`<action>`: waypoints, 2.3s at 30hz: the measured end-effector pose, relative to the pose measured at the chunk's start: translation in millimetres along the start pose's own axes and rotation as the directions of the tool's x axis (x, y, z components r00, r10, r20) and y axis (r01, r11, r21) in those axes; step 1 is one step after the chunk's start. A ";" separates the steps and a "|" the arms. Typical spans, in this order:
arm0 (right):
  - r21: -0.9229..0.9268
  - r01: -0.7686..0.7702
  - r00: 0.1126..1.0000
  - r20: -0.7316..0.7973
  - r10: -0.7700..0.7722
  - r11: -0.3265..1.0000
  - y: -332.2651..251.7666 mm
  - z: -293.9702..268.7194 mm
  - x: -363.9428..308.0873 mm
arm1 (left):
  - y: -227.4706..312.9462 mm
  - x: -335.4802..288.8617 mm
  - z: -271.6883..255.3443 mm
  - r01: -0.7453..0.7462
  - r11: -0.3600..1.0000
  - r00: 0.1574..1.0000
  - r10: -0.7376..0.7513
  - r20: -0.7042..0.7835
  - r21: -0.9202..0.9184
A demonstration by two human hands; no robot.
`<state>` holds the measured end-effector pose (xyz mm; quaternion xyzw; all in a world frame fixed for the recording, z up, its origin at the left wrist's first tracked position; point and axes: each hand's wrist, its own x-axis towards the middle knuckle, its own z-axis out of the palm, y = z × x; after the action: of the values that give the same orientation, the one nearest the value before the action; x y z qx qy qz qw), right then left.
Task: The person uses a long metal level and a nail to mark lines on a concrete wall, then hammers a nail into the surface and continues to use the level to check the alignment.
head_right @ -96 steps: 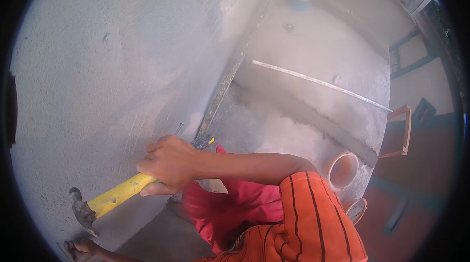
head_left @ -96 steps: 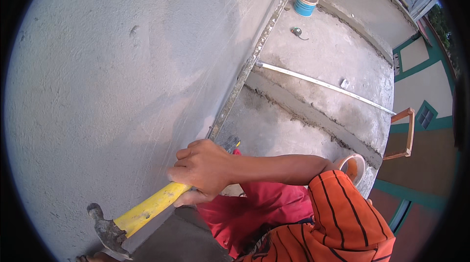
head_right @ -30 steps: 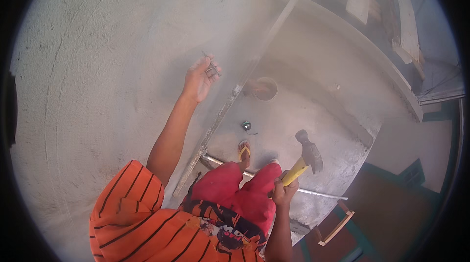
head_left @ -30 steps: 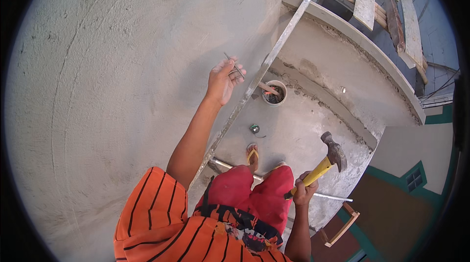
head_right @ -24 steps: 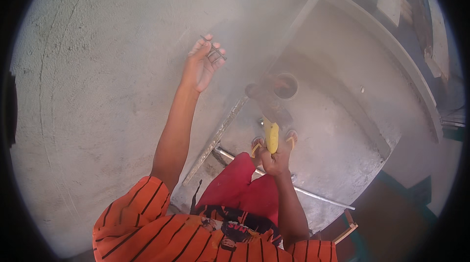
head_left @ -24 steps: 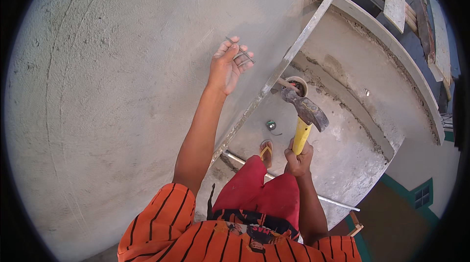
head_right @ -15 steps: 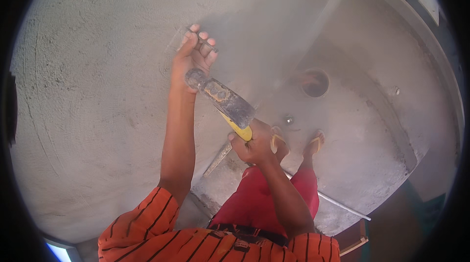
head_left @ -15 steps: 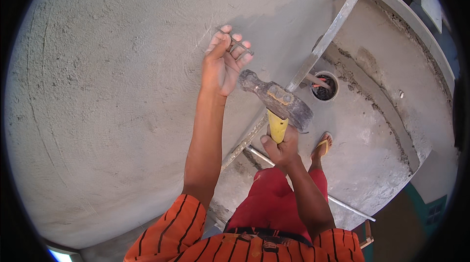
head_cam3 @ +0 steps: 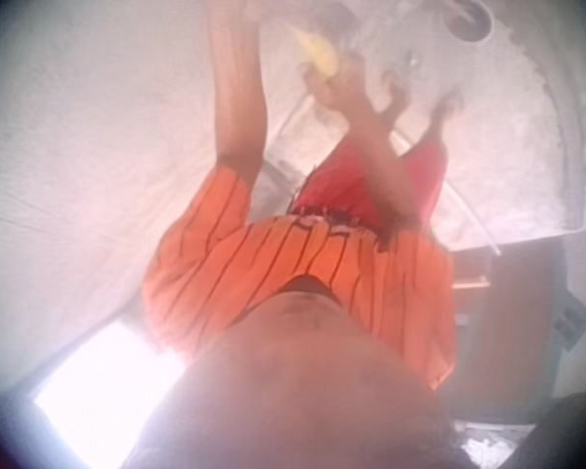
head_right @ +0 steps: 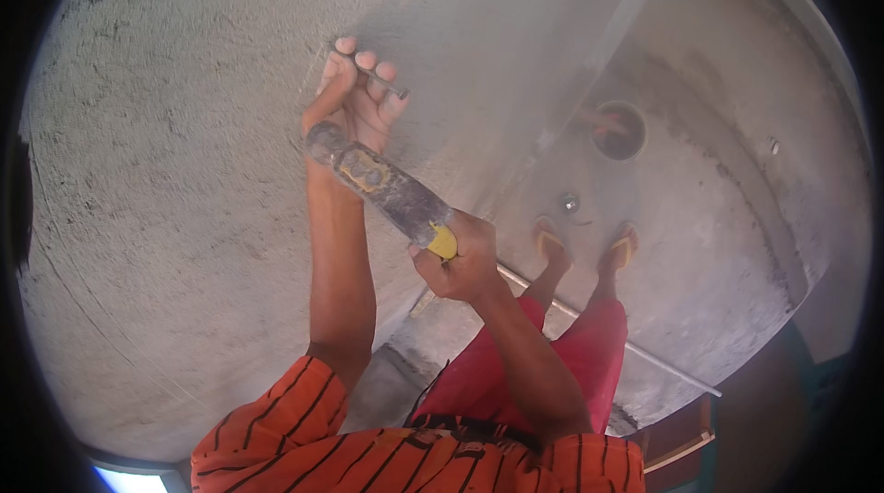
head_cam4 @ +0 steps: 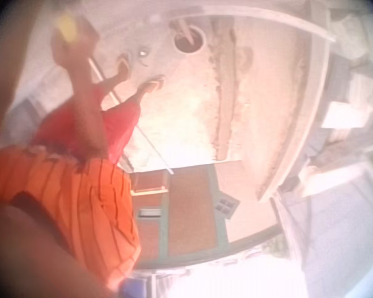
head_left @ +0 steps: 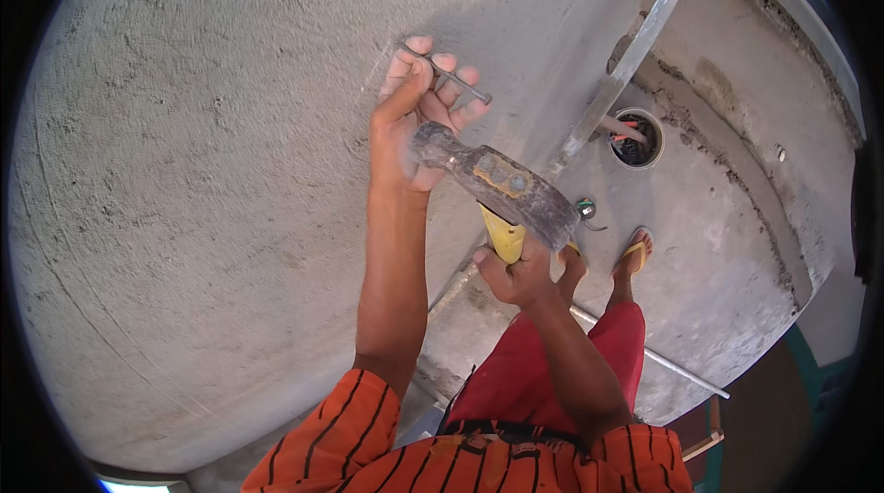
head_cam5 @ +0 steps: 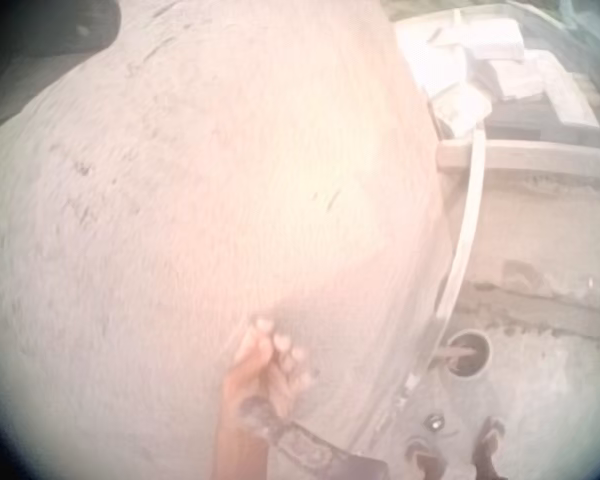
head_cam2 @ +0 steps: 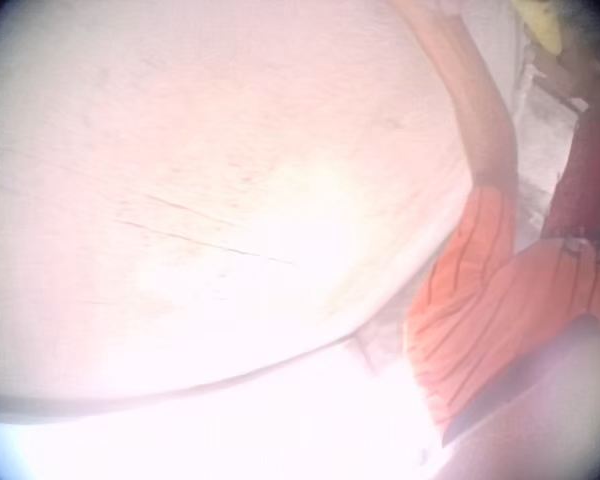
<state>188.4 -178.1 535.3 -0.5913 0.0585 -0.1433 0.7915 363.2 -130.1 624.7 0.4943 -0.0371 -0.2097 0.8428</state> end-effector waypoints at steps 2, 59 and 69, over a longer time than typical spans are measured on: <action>0.012 -0.003 1.000 -0.013 0.003 1.000 -2.0 0.2 3.7 | 1.1 -1.9 1.3 0.017 1.000 1.000 -0.016 -0.024 0.012; 0.154 0.249 0.953 -0.217 -0.213 0.956 -1.3 23.0 24.3 | 6.3 15.3 22.6 0.040 0.982 0.992 -0.018 0.122 -0.187; 0.324 0.209 0.938 -0.334 -0.095 0.923 -20.0 22.1 29.3 | 6.4 22.1 25.4 0.068 0.956 0.981 -0.012 0.191 -0.286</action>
<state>218.9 -171.7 563.1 -0.4116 0.1091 -0.3047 0.8519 378.5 -156.8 639.9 0.3438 -0.0751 -0.2755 0.8946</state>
